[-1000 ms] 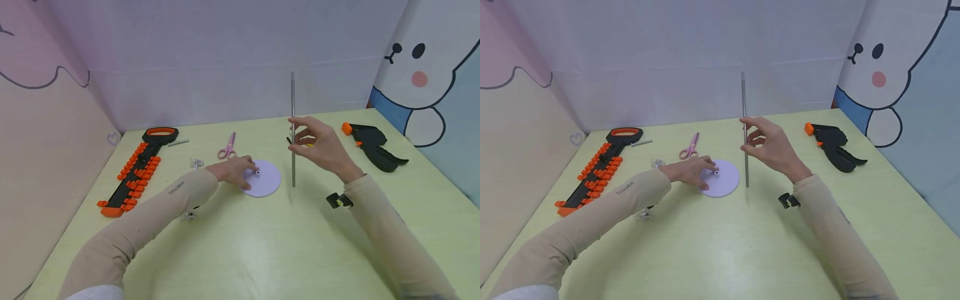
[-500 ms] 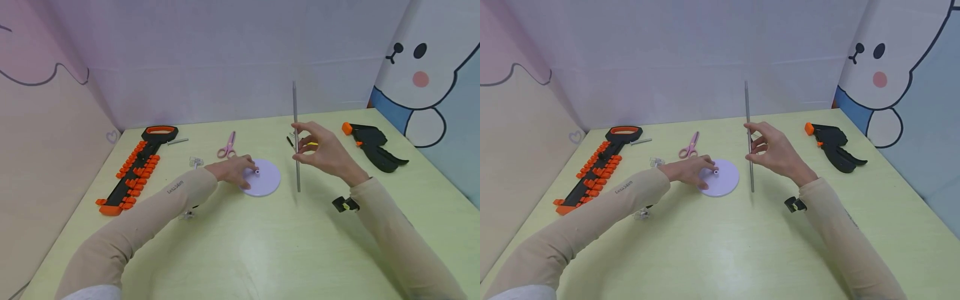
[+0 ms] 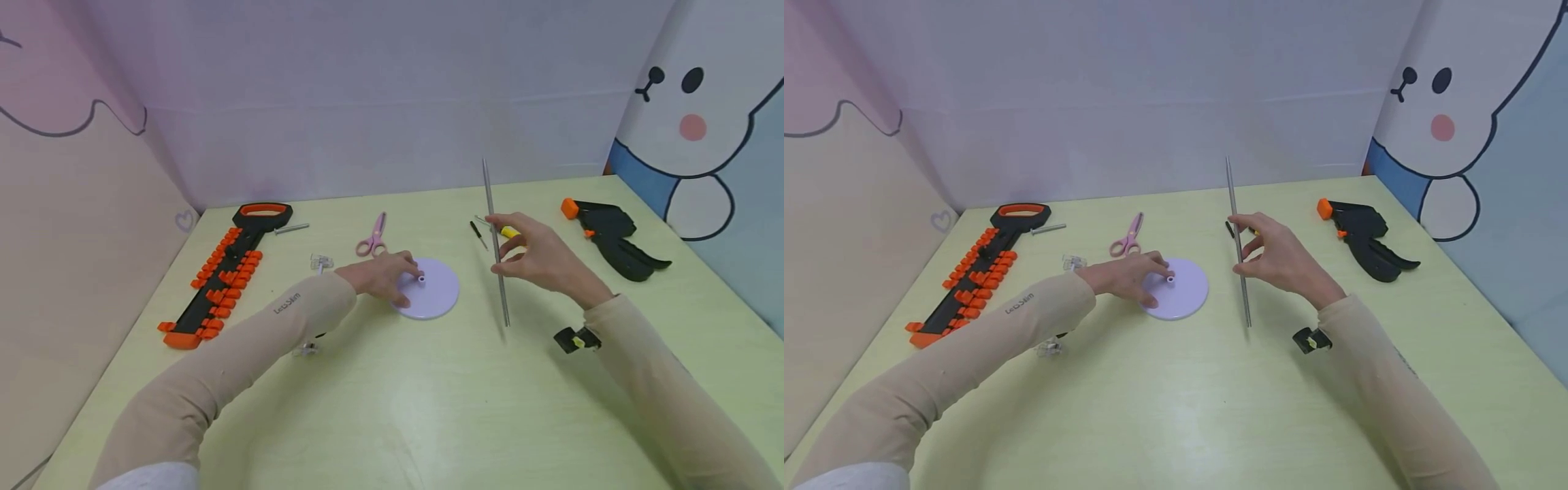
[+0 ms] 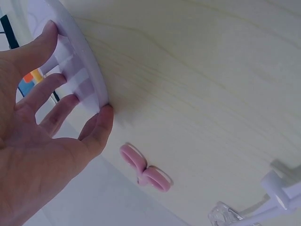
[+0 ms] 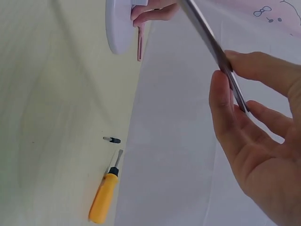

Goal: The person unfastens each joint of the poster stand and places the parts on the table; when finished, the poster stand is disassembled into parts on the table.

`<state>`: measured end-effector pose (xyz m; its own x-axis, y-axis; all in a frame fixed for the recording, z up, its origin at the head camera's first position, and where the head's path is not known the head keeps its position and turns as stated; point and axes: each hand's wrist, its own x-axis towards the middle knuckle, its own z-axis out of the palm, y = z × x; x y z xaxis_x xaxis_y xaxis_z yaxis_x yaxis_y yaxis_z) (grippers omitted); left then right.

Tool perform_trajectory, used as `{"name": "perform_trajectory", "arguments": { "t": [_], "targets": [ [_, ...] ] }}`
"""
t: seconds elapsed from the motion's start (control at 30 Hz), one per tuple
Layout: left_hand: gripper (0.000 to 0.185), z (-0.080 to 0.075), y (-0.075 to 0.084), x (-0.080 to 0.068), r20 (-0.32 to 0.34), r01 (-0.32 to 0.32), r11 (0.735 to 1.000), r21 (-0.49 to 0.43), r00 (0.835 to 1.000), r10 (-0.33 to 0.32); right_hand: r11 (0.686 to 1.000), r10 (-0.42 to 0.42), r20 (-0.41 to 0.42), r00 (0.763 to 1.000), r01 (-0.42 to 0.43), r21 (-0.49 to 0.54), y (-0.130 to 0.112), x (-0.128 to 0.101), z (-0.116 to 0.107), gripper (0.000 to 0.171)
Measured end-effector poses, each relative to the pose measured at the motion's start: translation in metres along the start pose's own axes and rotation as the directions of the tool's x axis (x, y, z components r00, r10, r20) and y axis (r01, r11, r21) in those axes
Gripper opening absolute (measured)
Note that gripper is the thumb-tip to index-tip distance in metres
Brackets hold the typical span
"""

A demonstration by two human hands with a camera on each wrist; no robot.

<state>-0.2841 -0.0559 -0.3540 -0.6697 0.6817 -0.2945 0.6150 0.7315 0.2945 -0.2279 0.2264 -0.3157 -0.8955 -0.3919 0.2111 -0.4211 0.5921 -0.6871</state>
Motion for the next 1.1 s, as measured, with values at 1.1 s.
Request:
{"name": "perform_trajectory", "arguments": {
  "t": [1.1],
  "targets": [
    [0.062,0.001,0.0,0.0,-0.002,0.007,1.0,0.009,1.0,-0.007,0.968,0.246,0.366,0.897,-0.209,-0.14,0.03,0.001,0.031,0.07]
  ]
}}
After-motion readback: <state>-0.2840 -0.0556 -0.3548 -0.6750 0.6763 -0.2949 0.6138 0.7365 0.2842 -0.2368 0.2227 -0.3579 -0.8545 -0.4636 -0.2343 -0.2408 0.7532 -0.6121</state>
